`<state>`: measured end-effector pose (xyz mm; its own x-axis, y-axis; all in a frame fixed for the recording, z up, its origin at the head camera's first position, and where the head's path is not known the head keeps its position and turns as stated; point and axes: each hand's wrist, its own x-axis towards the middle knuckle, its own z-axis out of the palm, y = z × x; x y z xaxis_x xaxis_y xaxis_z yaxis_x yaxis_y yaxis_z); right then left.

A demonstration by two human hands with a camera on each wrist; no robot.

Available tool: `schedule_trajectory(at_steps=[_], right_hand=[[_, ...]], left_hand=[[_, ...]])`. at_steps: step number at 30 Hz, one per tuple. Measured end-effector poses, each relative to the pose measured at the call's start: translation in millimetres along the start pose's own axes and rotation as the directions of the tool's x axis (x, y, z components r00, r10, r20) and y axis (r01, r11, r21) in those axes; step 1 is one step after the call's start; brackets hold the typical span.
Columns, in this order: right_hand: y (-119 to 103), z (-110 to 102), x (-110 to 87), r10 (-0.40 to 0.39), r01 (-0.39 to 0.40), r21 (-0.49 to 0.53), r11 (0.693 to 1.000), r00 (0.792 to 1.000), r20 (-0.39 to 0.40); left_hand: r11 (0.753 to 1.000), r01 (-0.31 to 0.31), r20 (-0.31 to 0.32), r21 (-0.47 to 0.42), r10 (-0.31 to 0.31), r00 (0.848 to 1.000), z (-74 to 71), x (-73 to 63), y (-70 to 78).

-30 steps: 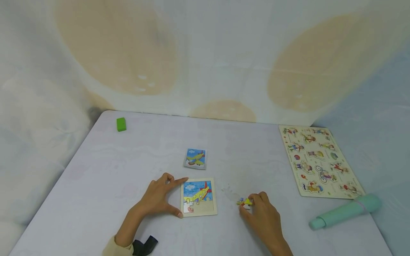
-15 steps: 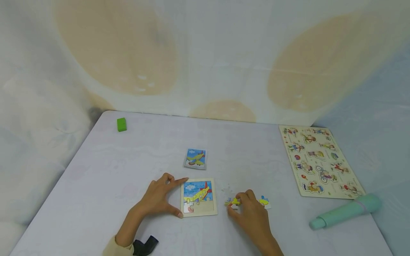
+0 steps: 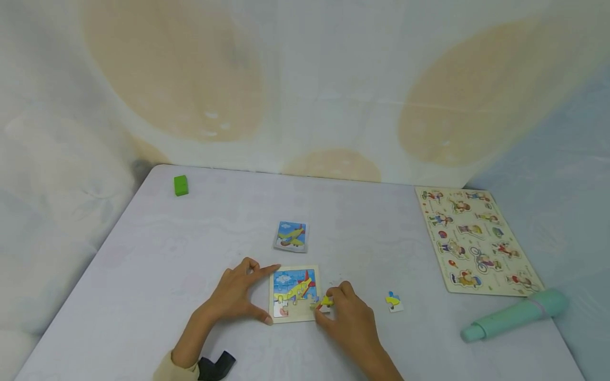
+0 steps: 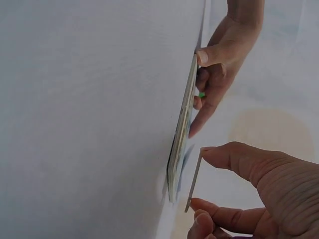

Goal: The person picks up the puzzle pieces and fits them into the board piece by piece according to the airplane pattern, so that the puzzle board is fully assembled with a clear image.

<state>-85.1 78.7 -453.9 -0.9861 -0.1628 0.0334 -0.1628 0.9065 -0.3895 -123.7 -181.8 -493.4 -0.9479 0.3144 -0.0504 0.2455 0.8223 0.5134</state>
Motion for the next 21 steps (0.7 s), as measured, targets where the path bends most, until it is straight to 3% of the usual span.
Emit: schedule_trajectory(at_steps=[10,21], right_hand=[[-18,12,5.3,-0.083,0.083,0.017,0.996,0.996,0.037],[-33,21,10.4,-0.096,0.092,0.047,0.995,0.99,0.105]], left_hand=[[1.0,-0.021,-0.01,0.01,0.021,1.0,1.0,-0.2,-2.4],[0.999,-0.038,-0.026,0.015,0.038,0.999,-0.2,-0.2,-2.7]])
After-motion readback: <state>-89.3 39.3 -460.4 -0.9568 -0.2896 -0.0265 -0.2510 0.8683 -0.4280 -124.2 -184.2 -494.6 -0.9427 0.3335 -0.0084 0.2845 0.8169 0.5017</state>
